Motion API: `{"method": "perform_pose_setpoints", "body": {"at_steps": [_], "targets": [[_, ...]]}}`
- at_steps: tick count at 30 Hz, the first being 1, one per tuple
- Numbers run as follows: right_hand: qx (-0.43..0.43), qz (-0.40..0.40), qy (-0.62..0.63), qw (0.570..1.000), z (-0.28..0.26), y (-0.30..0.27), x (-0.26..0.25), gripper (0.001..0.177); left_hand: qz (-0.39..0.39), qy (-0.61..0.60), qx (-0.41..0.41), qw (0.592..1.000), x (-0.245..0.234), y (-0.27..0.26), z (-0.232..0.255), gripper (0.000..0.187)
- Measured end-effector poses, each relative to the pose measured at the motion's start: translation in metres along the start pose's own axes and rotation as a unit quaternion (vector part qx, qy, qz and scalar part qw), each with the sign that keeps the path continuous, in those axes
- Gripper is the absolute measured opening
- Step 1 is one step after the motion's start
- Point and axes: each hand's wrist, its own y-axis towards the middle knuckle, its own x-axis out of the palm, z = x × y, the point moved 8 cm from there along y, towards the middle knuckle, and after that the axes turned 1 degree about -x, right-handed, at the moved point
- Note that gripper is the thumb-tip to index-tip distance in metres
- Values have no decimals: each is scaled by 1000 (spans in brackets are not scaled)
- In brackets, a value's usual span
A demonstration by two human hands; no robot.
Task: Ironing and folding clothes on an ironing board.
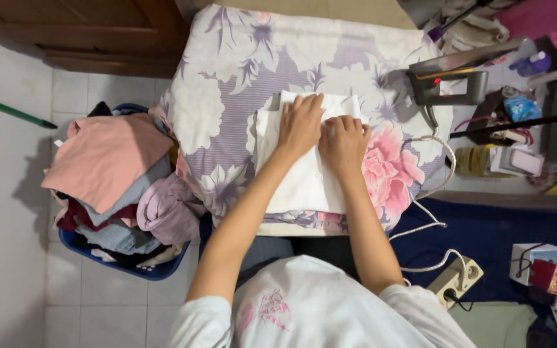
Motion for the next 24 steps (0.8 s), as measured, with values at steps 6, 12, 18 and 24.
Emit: {"method": "perform_pose_setpoints", "body": {"at_steps": [6, 12, 18, 24], "targets": [[147, 20, 301, 942, 62, -20, 21, 10, -190, -19, 8, 982, 0, 29, -10, 14], [141, -7, 467, 873, 65, -25, 21, 10, -120, -103, 31, 987, -4, 25, -16, 28], [65, -8, 148, 987, 26, -19, -12, 36, 7, -55, 16, 998, 18, -25, -27, 48], [-21, -94, -43, 994, 20, -26, 24, 55, -142, 33, -26, 989, 13, -49, 5, 55]]}}
